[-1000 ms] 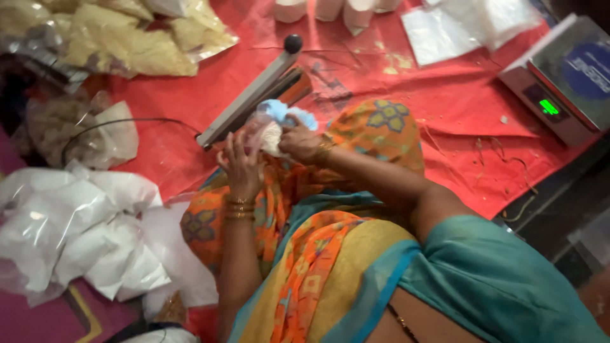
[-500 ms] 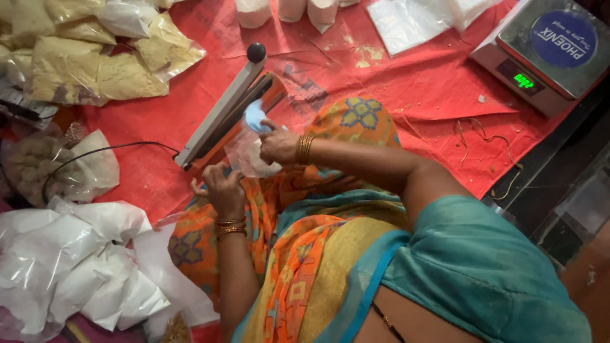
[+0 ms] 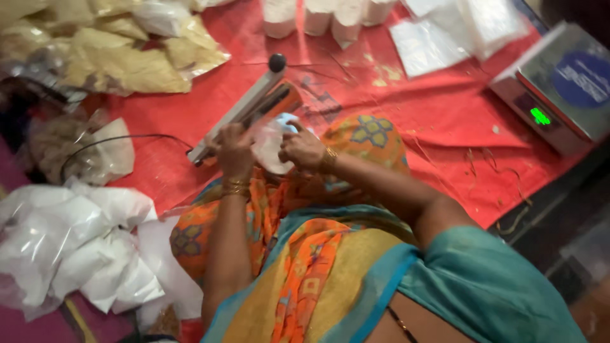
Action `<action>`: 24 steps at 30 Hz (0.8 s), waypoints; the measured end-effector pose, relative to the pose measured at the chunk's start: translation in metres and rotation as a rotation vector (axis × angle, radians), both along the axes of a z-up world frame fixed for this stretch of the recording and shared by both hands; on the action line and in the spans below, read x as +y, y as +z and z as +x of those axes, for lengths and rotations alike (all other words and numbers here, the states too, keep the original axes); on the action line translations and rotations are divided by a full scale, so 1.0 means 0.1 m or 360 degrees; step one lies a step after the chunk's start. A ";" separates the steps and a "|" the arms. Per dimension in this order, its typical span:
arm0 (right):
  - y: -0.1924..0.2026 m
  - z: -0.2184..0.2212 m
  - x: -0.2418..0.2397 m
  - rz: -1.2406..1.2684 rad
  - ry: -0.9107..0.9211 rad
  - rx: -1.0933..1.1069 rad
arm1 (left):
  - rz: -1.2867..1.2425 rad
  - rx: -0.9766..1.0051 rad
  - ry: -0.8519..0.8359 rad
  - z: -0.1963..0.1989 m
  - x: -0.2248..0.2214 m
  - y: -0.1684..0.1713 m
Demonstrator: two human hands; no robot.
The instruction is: The person sits on a red tarp and repeatedly fills small plastic bags with a white granular substance. They then use a handheld impulse sealer to close each bag and place the finished package aside.
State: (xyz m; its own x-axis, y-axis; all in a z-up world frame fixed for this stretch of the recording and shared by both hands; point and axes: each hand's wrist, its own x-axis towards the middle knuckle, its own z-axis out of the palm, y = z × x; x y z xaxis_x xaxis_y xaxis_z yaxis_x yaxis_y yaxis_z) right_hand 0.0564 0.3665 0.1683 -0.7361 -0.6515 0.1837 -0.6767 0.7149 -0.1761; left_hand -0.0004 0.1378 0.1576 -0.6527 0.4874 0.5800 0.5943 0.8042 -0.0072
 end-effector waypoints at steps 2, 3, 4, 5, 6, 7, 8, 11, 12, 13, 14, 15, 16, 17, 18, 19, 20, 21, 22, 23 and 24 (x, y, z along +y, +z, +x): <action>0.04 0.17 -0.12 -0.0141 -0.0064 -0.0011 | -0.0081 0.0023 -0.0046 -0.06 0.16 0.03; 0.04 0.22 -0.19 -0.0163 -0.0076 0.0000 | -0.0201 -0.0032 -0.0014 -0.05 0.24 0.03; 0.03 0.27 -0.27 -0.0190 -0.0090 0.0011 | -0.0230 -0.0019 -0.0029 -0.01 0.26 0.03; 0.01 0.30 -0.32 -0.0216 -0.0104 0.0021 | -0.0259 -0.0007 -0.0044 0.03 0.28 0.02; 0.00 0.33 -0.38 -0.0205 -0.0077 -0.0013 | -0.0289 0.0004 -0.0064 0.07 0.28 0.02; -0.02 0.34 -0.42 -0.0192 -0.0050 -0.0046 | -0.0351 -0.0206 -0.0039 0.12 0.28 0.01; -0.03 0.36 -0.46 -0.0182 -0.0029 -0.0079 | -0.0411 -0.0417 -0.0019 0.19 0.26 -0.01; -0.03 0.37 -0.51 -0.0165 -0.0109 -0.0164 | -0.0442 -0.0628 -0.0023 0.47 0.11 -0.09; -0.03 0.37 -0.50 -0.0141 -0.0130 -0.0167 | -0.0430 -0.0627 -0.0044 0.56 0.07 -0.12; -0.02 0.36 -0.49 -0.0117 -0.0151 -0.0169 | -0.0351 -0.0676 -0.0002 0.63 0.03 -0.14; -0.03 0.39 -0.49 -0.0095 -0.0177 -0.0181 | -0.0273 -0.0734 0.0034 0.71 -0.02 -0.16; -0.05 0.41 -0.48 -0.0085 -0.0179 -0.0217 | -0.0195 -0.0790 0.0071 0.77 -0.05 -0.17; -0.06 0.39 -0.48 -0.0073 -0.0183 -0.0251 | -0.0180 -0.0729 0.0070 0.80 -0.05 -0.17; -0.09 0.37 -0.47 -0.0061 -0.0187 -0.0286 | -0.0165 -0.0668 0.0068 0.83 -0.06 -0.16; -0.11 0.36 -0.45 -0.0089 -0.0128 -0.0232 | -0.0150 -0.0608 0.0067 0.86 -0.05 -0.14; -0.15 0.35 -0.42 -0.0118 -0.0069 -0.0178 | -0.0115 -0.0586 0.0074 0.88 -0.04 -0.12; -0.18 0.33 -0.38 -0.0149 -0.0011 -0.0124 | -0.0081 -0.0562 0.0081 0.89 -0.03 -0.09; -0.20 0.32 -0.32 -0.0046 -0.0002 -0.0111 | -0.0049 -0.0538 0.0087 0.90 -0.03 -0.05; -0.22 0.31 -0.25 0.0055 0.0004 -0.0095 | -0.0037 -0.0523 0.0094 0.90 -0.03 -0.02; -0.24 0.29 -0.18 0.0156 0.0010 -0.0078 | -0.0025 -0.0509 0.0101 0.90 -0.03 0.01; -0.25 0.26 -0.09 0.0160 0.0032 -0.0090 | -0.0014 -0.0498 0.0109 0.91 -0.04 0.04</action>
State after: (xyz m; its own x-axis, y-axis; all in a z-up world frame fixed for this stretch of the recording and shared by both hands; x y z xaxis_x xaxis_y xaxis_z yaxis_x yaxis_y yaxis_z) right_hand 0.0826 0.3576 0.1436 -0.7300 -0.6793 0.0752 -0.6821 0.7172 -0.1428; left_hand 0.0904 0.1340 0.1612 -0.8301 0.4406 0.3417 0.5134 0.8430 0.1602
